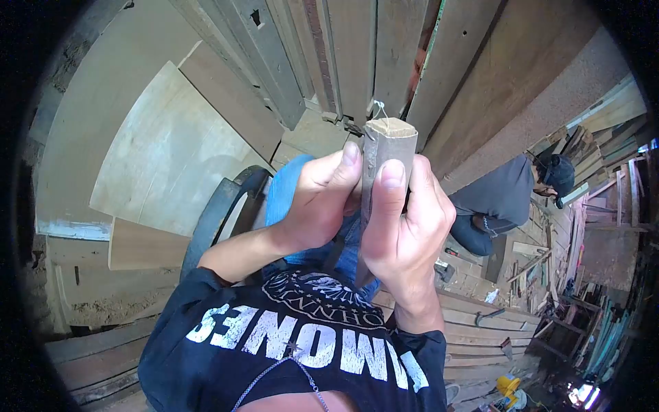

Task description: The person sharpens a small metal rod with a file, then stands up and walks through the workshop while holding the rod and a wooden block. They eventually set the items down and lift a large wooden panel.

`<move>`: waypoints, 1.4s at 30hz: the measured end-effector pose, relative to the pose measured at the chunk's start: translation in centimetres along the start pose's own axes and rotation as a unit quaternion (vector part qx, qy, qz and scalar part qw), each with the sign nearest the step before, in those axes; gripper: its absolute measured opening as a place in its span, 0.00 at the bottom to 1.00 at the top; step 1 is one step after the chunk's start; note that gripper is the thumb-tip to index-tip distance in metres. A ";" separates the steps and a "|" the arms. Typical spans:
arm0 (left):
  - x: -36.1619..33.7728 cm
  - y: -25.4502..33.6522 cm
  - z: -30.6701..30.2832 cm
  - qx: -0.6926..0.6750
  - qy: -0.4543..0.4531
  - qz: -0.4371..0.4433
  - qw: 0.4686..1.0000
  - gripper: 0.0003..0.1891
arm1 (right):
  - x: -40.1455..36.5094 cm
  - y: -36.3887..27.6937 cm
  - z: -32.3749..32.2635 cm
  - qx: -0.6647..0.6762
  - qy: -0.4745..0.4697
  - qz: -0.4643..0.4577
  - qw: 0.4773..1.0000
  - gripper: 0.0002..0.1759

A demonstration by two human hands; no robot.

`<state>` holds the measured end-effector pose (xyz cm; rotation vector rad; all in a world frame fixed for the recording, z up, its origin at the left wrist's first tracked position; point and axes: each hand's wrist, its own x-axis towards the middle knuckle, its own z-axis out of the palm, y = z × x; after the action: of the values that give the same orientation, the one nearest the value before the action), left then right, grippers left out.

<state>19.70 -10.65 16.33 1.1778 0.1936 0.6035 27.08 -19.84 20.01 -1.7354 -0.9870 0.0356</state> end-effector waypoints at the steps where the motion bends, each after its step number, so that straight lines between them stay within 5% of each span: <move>1: 0.0 -0.2 0.0 -0.009 -0.002 0.003 1.000 0.23 | -0.1 0.2 0.0 0.004 0.002 0.002 1.000 0.18; 8: -0.1 -0.6 -0.5 0.063 -0.030 0.094 0.993 0.19 | -0.1 0.7 -0.2 -0.003 0.026 -0.010 1.000 0.19; 14: -0.2 0.0 -0.2 0.060 0.004 0.039 0.997 0.17 | -0.2 0.5 -0.1 0.009 0.016 0.004 1.000 0.18; 34: 0.1 -0.5 0.3 0.080 0.031 0.057 0.995 0.18 | -0.2 0.6 0.1 -0.016 0.040 -0.006 0.999 0.18; 42: 0.6 0.9 -0.1 0.031 0.002 -0.067 0.997 0.21 | 0.2 1.6 -0.4 -0.077 0.035 -0.026 0.996 0.18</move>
<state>19.86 -10.01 17.23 1.2134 0.2941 0.4843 28.33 -20.10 19.00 -1.8371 -1.0049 -0.1364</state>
